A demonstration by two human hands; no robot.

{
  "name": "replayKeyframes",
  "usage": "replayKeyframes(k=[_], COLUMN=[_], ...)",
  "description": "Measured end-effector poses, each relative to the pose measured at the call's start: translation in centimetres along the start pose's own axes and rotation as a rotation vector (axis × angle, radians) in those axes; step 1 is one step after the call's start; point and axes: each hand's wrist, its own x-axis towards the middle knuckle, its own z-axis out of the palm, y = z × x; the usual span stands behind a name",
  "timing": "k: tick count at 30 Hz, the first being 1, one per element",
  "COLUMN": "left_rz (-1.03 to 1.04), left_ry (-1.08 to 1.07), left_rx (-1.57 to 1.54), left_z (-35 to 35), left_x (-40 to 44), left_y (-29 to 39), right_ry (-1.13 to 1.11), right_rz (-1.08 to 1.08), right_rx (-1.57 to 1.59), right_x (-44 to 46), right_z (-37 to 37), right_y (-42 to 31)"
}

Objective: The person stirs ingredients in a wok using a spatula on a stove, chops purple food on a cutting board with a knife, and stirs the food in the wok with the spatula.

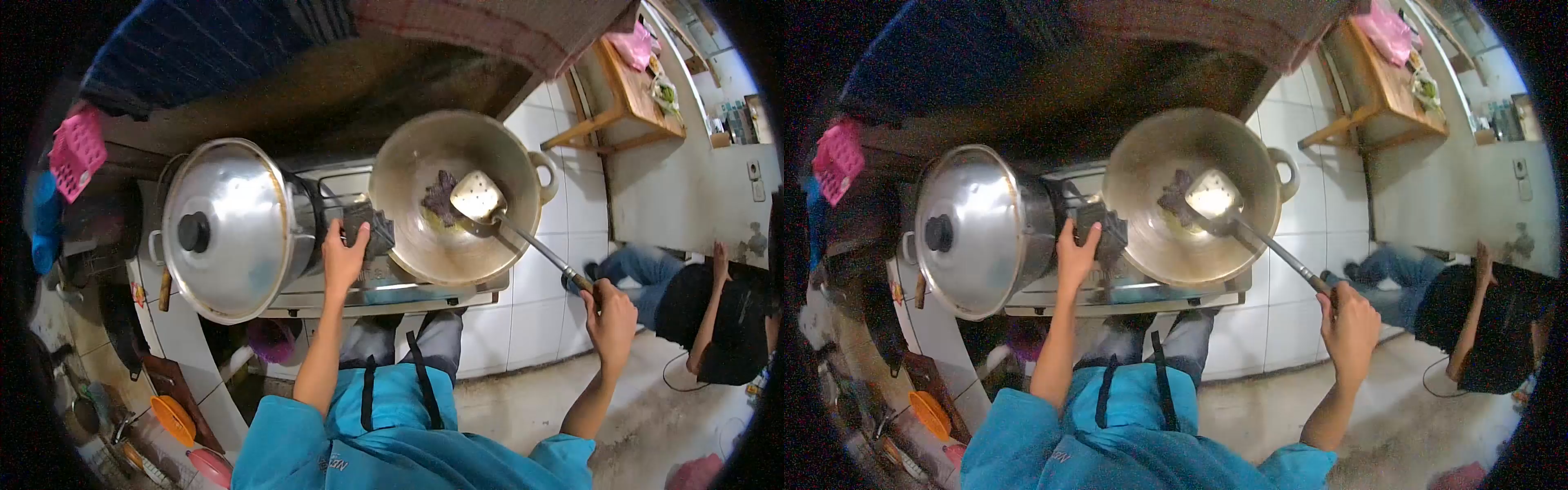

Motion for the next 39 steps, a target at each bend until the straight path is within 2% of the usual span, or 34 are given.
replayKeyframes(k=[9, 13, 14, 17, 21, 24, 26, 28, 29, 31, 35, 39], left_rz=[-0.065, -0.163, -0.168, -0.169, -0.147, -0.088, -0.064, -0.076, -0.031, -0.266, -0.165, -0.139], left_ry=[-0.097, -0.13, -0.048, -0.058, -0.07, -0.171, -0.15, -0.187, -0.136, -0.273, -0.24, -0.337], left_rx=[-0.235, -0.13, 0.005, -0.021, -0.028, -0.075, 0.042, 0.115, 0.149, 0.074, 0.227, 0.287], left_z=[0.5, 0.3, 0.6, 0.6, 0.3, -0.3, -0.6, -1.1, -0.4, -1.7, -0.6, -0.8], left_x=[0.0, 0.1, -0.3, -0.3, -0.1, 0.1, -0.2, -0.1, 0.0, 0.1, 0.0, 0.9], left_y=[-0.4, -1.0, -1.3, -1.1, -0.3, 0.2, 1.0, 1.4, -0.5, 2.9, 0.6, 1.3], right_ry=[-0.045, -0.048, -0.03, -0.066, -0.124, -0.171, -0.158, -0.137, -0.124, -0.088, -0.048, -0.021], right_rz=[0.093, 0.156, 0.121, 0.152, 0.108, 0.045, -0.026, -0.049, -0.059, -0.073, -0.12, -0.122], right_rx=[0.007, -0.132, -0.119, -0.24, -0.319, -0.348, -0.372, -0.366, -0.361, -0.362, -0.3, -0.215], right_x=[-0.7, -0.8, -0.8, -1.0, -0.6, 0.8, 2.0, 2.5, 2.4, 1.5, -0.9, -2.5], right_z=[0.5, -0.7, -1.1, -2.2, -3.7, -4.4, -4.3, -5.5, -6.3, -7.4, -7.6, -6.4], right_y=[-0.7, -1.6, -1.5, -1.7, -2.3, -3.3, -3.4, -3.6, -3.7, -3.1, -1.3, -1.0])
